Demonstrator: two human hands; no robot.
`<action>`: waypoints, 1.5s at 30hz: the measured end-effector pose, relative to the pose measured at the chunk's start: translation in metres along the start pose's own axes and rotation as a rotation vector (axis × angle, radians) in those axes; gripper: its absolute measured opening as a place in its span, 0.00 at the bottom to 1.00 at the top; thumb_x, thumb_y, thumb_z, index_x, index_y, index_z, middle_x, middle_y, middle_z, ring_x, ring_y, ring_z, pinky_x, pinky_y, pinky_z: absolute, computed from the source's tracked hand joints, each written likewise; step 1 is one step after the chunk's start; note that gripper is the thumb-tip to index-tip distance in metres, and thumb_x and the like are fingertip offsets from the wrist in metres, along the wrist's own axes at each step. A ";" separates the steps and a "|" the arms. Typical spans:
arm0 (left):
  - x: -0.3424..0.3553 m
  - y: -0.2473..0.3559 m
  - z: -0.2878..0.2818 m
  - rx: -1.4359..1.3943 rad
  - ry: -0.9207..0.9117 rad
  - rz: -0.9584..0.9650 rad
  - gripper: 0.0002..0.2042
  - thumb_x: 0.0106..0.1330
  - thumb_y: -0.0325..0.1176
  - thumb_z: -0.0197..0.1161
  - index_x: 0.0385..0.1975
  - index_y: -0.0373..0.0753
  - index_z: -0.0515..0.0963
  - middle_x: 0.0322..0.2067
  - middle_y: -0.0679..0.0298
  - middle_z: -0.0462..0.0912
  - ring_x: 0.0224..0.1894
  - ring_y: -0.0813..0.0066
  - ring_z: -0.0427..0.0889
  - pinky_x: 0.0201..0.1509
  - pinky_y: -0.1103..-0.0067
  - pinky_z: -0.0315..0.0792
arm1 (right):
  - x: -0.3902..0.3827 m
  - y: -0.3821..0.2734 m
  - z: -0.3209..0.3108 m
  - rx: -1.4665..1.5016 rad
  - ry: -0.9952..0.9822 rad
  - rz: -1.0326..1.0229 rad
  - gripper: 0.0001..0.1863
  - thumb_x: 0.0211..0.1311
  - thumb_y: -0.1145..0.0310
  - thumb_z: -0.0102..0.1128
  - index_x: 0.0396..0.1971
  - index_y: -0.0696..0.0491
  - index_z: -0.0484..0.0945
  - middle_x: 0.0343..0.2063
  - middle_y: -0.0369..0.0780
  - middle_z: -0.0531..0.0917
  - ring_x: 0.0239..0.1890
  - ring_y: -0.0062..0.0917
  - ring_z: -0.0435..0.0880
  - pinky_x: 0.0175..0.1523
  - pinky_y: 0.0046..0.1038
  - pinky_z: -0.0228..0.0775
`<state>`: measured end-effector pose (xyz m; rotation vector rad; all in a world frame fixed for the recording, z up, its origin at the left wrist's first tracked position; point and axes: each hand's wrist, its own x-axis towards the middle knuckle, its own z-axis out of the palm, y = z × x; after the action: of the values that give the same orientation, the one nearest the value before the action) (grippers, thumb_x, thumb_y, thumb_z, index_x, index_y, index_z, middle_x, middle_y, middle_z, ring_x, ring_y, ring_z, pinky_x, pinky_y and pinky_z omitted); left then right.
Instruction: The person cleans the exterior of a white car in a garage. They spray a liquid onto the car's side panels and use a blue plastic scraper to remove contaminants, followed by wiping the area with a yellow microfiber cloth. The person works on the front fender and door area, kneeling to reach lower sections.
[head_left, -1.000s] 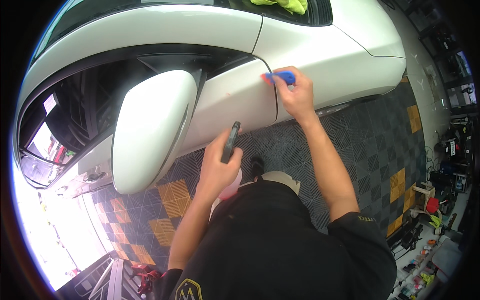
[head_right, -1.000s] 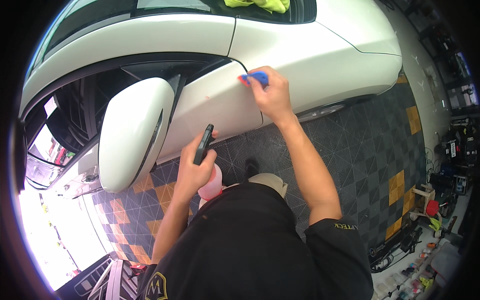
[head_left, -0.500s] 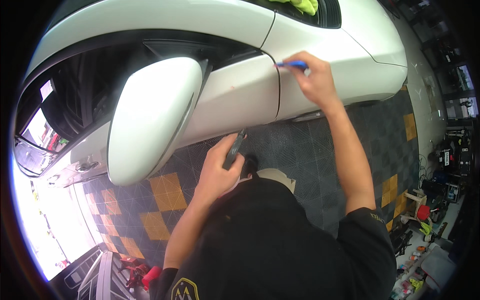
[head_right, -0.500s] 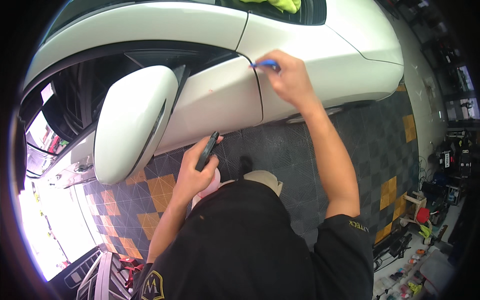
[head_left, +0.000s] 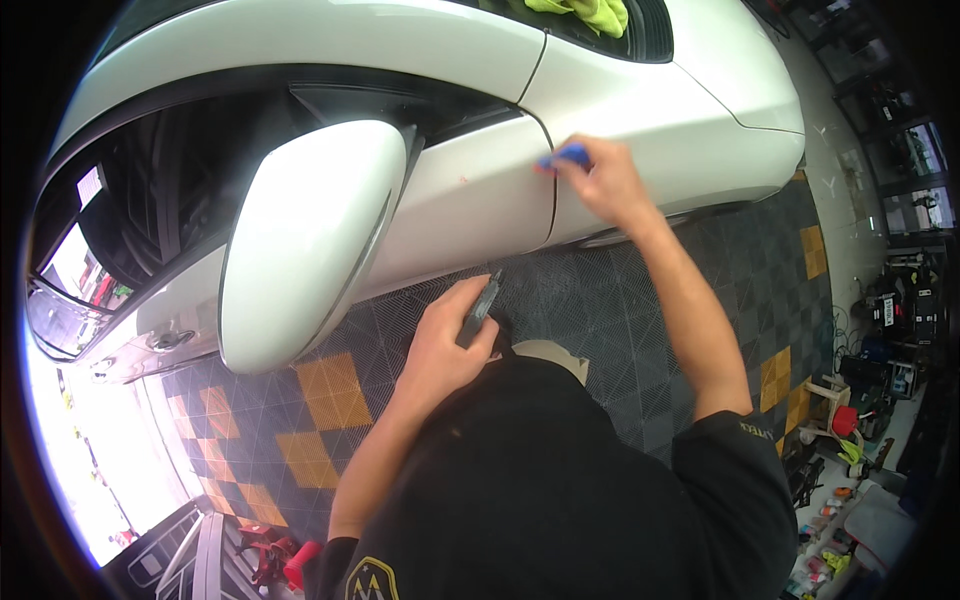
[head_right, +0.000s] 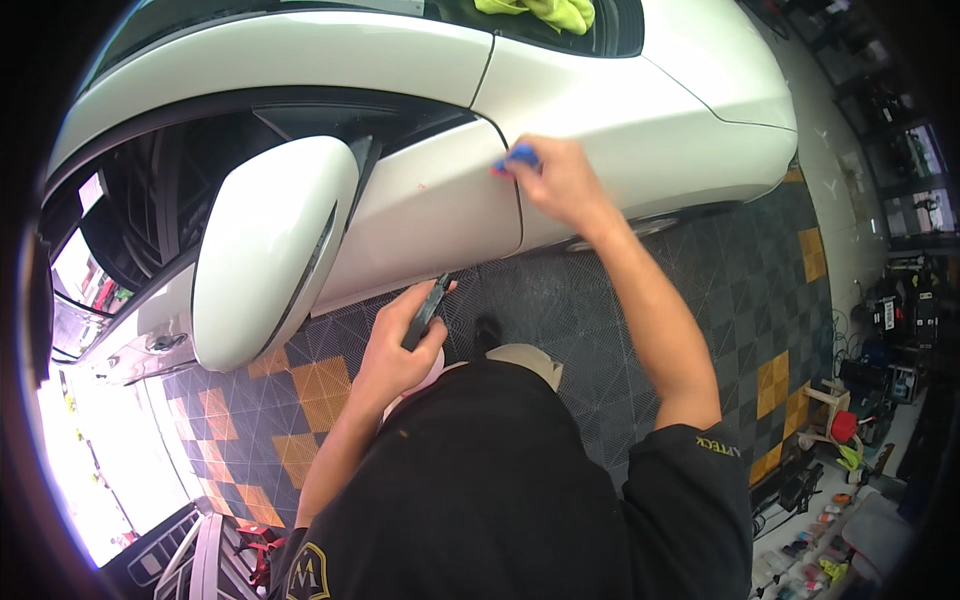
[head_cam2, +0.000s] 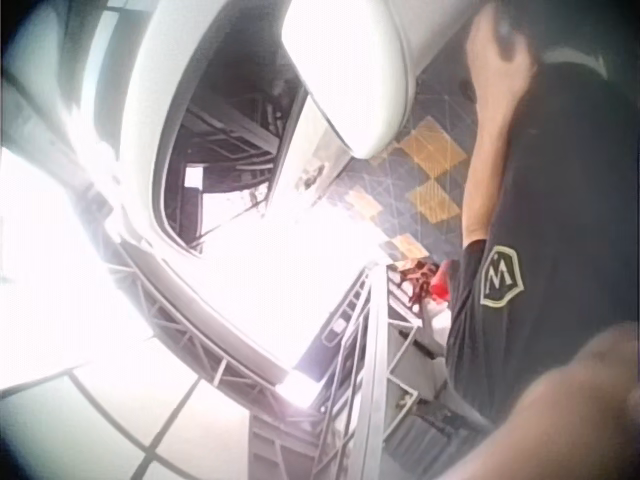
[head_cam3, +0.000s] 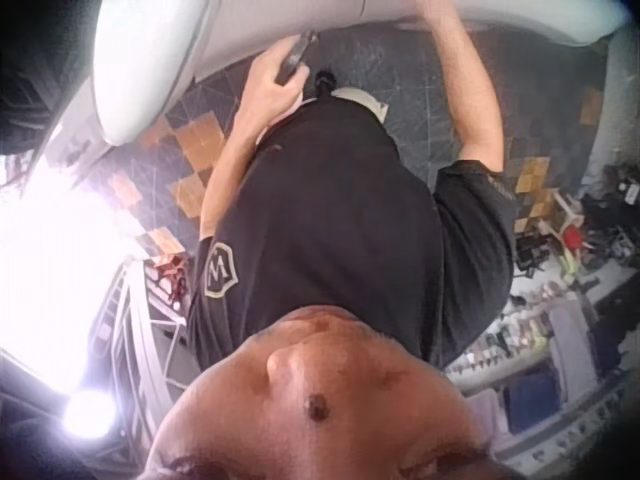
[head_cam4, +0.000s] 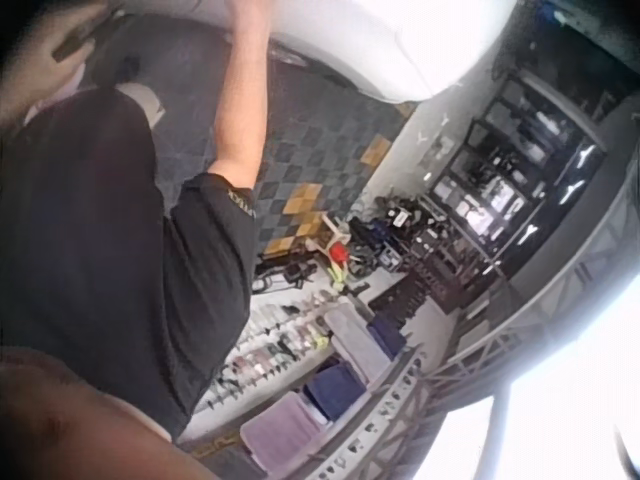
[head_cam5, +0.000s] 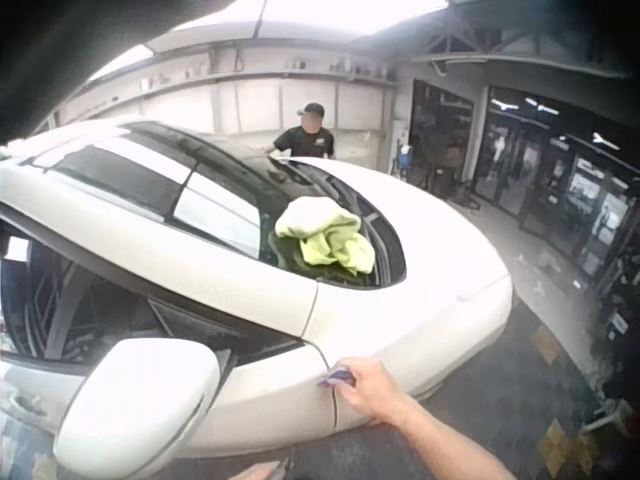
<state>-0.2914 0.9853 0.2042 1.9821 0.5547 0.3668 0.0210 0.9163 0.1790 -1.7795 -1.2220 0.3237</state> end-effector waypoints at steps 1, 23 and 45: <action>-0.001 -0.004 0.000 0.010 0.005 0.017 0.23 0.63 0.21 0.58 0.60 0.30 0.80 0.47 0.48 0.87 0.43 0.64 0.85 0.56 0.76 0.74 | -0.011 0.004 0.007 -0.023 0.021 -0.006 0.07 0.66 0.71 0.70 0.39 0.58 0.87 0.29 0.45 0.89 0.25 0.29 0.85 0.35 0.30 0.77; 0.003 -0.003 -0.002 0.018 -0.068 -0.045 0.24 0.63 0.25 0.61 0.61 0.26 0.77 0.54 0.44 0.84 0.54 0.50 0.83 0.63 0.68 0.74 | 0.028 -0.043 0.015 -0.044 0.507 0.011 0.07 0.62 0.73 0.62 0.34 0.63 0.81 0.21 0.49 0.85 0.23 0.36 0.87 0.33 0.34 0.78; -0.016 -0.027 -0.026 -0.104 0.097 -0.098 0.23 0.62 0.20 0.57 0.59 0.35 0.81 0.40 0.63 0.88 0.28 0.85 0.72 0.36 0.82 0.68 | -0.035 -0.018 0.064 0.232 0.605 0.072 0.06 0.69 0.73 0.66 0.38 0.61 0.83 0.27 0.46 0.88 0.30 0.33 0.90 0.37 0.33 0.79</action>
<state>-0.3236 1.0069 0.1911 1.8375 0.6791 0.4242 -0.0476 0.9230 0.1499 -1.5584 -0.6620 -0.0393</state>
